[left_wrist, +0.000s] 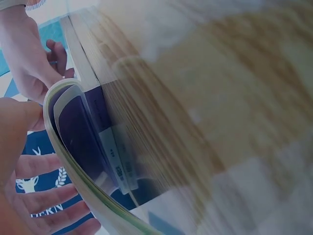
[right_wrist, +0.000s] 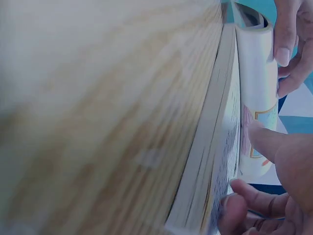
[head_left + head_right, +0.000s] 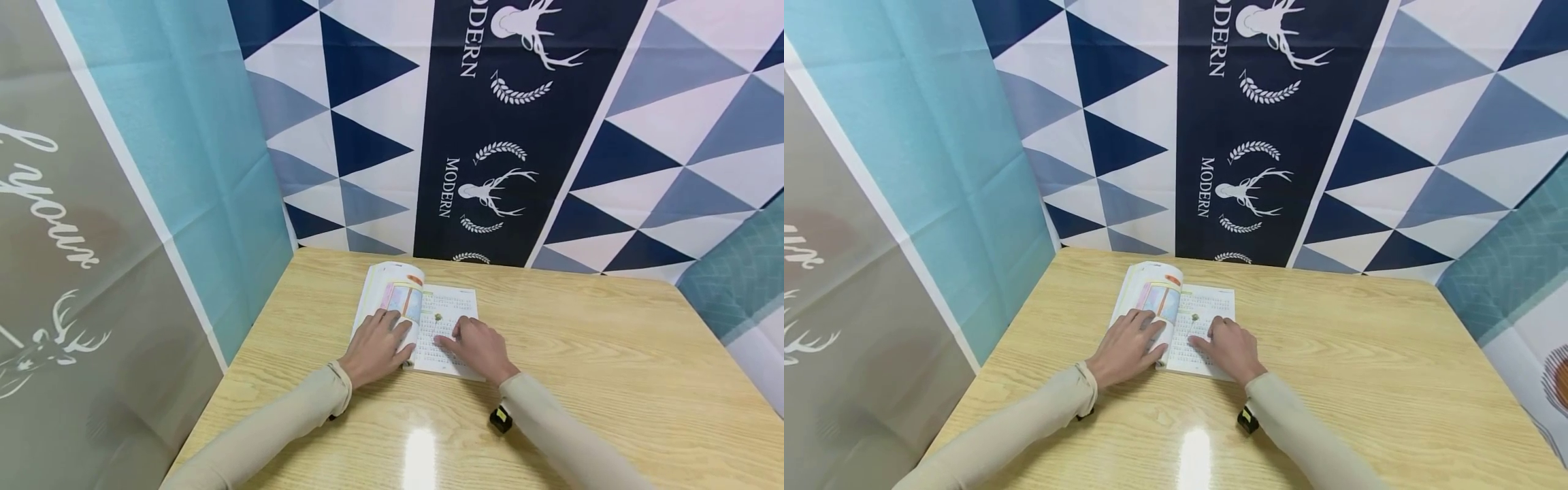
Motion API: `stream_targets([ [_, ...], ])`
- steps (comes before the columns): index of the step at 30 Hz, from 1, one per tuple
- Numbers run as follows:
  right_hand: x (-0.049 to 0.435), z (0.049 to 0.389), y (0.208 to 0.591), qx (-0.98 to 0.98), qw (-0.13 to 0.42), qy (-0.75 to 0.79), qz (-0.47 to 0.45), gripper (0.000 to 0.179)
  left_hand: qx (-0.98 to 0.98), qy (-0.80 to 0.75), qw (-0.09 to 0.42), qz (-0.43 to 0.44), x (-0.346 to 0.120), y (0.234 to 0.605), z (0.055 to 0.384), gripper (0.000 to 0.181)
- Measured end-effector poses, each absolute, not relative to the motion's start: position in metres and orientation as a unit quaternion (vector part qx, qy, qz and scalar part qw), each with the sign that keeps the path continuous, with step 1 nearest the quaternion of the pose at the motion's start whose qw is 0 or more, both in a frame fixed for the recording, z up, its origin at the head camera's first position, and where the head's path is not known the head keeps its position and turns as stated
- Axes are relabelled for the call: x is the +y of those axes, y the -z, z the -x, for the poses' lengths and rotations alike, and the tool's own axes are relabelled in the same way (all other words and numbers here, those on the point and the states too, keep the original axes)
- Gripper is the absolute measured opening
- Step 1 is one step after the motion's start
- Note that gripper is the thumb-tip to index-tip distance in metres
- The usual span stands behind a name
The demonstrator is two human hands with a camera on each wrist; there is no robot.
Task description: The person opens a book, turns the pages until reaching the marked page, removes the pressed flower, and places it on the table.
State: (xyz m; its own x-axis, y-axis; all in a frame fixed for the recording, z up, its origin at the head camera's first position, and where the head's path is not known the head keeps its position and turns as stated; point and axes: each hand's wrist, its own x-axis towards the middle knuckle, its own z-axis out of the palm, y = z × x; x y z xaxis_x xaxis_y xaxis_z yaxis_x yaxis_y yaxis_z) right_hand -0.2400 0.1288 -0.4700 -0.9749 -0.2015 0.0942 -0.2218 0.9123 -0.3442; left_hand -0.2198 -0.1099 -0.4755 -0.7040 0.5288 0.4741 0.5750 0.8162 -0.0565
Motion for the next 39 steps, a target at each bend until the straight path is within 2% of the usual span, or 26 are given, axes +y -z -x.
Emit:
stream_targets([
  [7,0.121,0.249,0.469,-0.982,0.000,-0.164,-0.093,0.042,-0.924,0.048,0.233,0.300,-0.113,0.475,0.220,0.040],
  [15,0.123,0.253,0.466,-0.981,-0.012,-0.171,-0.092,0.020,-0.926,0.042,0.225,0.299,-0.114,0.475,0.221,0.041],
  [20,0.127,0.256,0.466,-0.982,-0.014,-0.164,-0.092,0.012,-0.926,0.043,0.226,0.299,-0.113,0.475,0.221,0.041],
  [25,0.129,0.257,0.466,-0.980,-0.016,-0.174,-0.091,0.016,-0.925,0.042,0.227,0.300,-0.113,0.475,0.221,0.041],
  [33,0.115,0.260,0.466,-0.979,-0.027,-0.182,-0.090,0.041,-0.927,0.038,0.225,0.297,-0.115,0.477,0.221,0.041],
  [36,0.113,0.261,0.467,-0.980,-0.030,-0.176,-0.089,0.041,-0.928,0.037,0.221,0.297,-0.115,0.477,0.221,0.041],
  [39,0.113,0.264,0.467,-0.977,-0.037,-0.189,-0.088,0.032,-0.930,0.037,0.216,0.296,-0.116,0.478,0.222,0.042],
])
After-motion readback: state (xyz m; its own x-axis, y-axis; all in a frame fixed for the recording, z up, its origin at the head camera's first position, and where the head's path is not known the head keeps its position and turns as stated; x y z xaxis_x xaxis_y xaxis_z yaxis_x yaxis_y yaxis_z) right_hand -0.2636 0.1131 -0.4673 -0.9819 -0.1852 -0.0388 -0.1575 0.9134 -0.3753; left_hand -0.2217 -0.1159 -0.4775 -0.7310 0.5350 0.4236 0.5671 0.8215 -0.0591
